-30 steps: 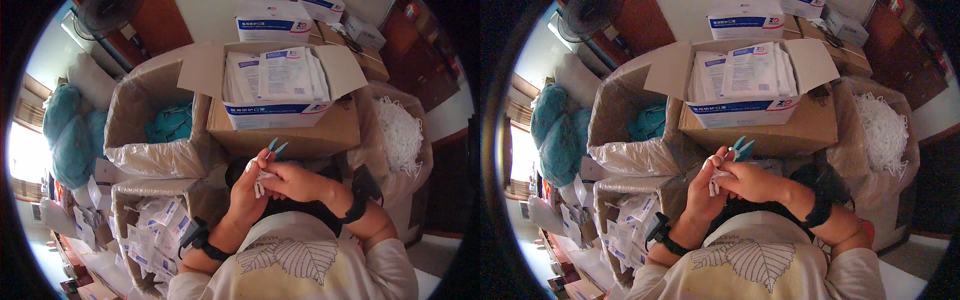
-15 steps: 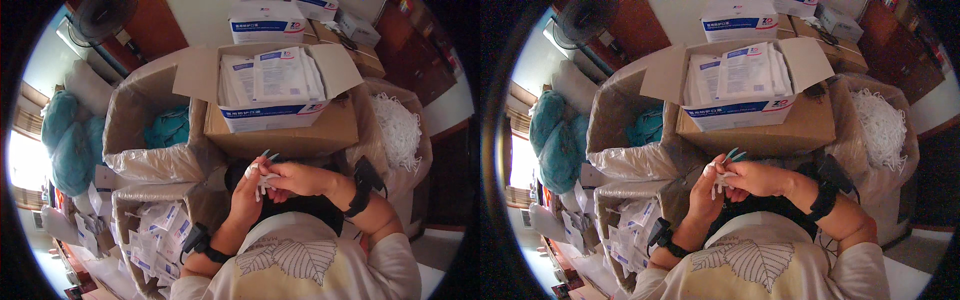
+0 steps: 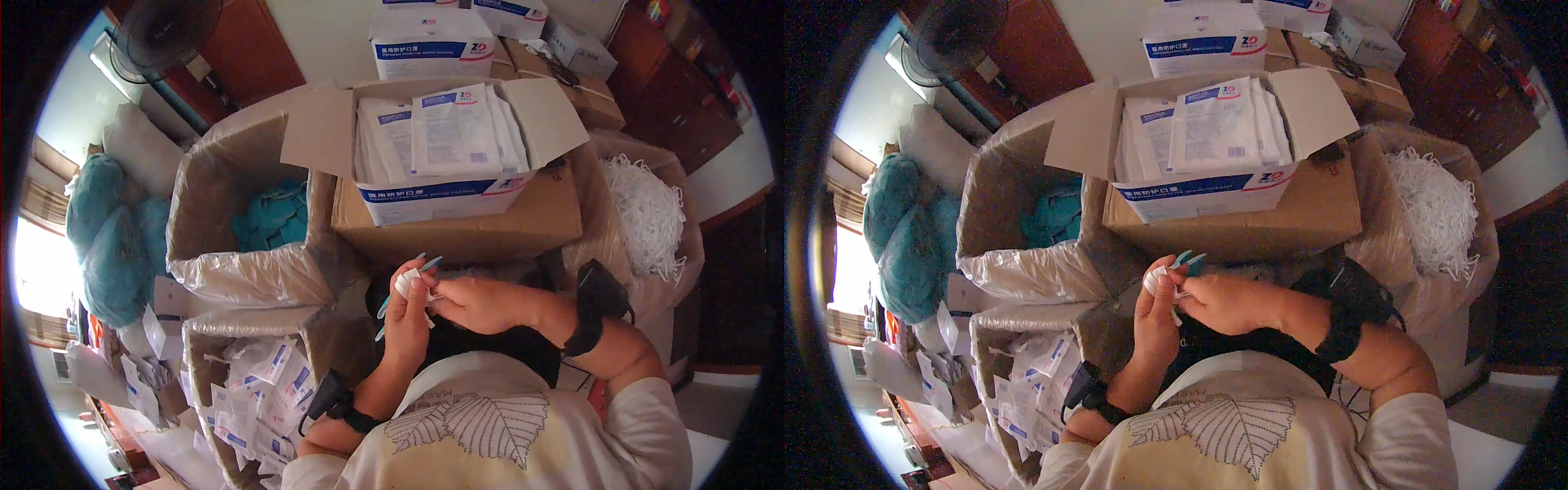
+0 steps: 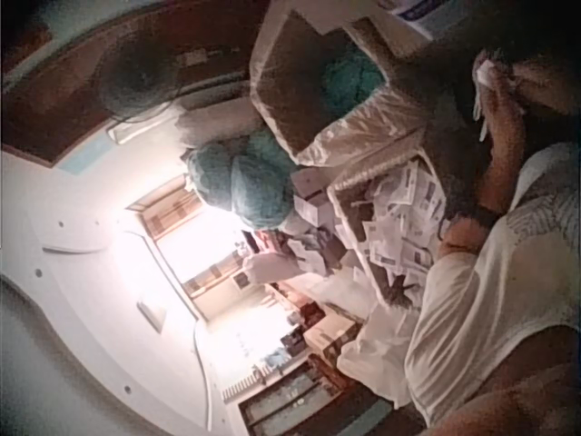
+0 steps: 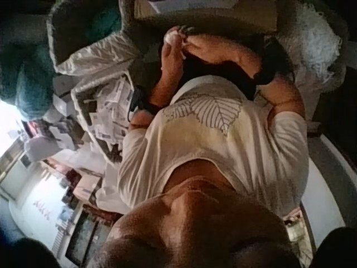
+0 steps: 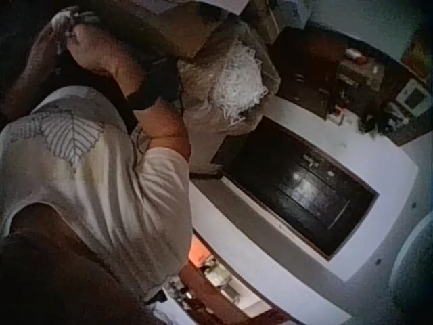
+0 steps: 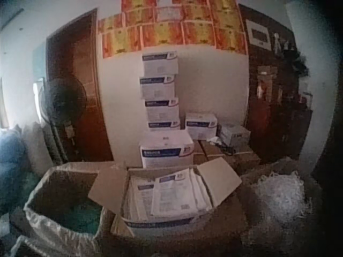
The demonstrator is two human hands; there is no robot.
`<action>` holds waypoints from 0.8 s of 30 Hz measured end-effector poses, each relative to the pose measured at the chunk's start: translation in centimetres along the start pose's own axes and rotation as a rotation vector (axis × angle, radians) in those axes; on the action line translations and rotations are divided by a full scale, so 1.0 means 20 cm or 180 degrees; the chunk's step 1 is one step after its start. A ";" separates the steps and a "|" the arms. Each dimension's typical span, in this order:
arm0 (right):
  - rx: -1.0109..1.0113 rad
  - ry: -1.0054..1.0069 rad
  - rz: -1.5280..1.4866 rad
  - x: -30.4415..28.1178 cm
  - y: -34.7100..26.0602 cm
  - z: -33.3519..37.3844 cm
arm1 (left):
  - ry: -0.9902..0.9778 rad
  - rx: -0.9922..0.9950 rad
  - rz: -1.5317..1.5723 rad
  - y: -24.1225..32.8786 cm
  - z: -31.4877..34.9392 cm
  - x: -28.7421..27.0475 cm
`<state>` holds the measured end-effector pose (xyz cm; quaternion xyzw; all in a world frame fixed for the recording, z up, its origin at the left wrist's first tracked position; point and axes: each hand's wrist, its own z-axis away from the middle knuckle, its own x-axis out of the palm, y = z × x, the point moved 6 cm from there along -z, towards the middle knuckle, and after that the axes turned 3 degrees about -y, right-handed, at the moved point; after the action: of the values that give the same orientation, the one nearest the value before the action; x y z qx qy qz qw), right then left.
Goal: Checking and packing medical face masks into boxes and bags.
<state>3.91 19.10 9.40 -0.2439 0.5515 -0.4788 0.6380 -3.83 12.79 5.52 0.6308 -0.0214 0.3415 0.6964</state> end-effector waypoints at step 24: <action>0.0659 0.0742 0.0800 0.31 0.15 0.13 | 0.1277 -0.1085 0.1972 -0.47 -0.22 -0.35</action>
<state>6.96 14.29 4.67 -0.0491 0.5956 -0.4745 0.6463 -6.21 13.82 -6.63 0.3909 -0.1304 0.6430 0.6455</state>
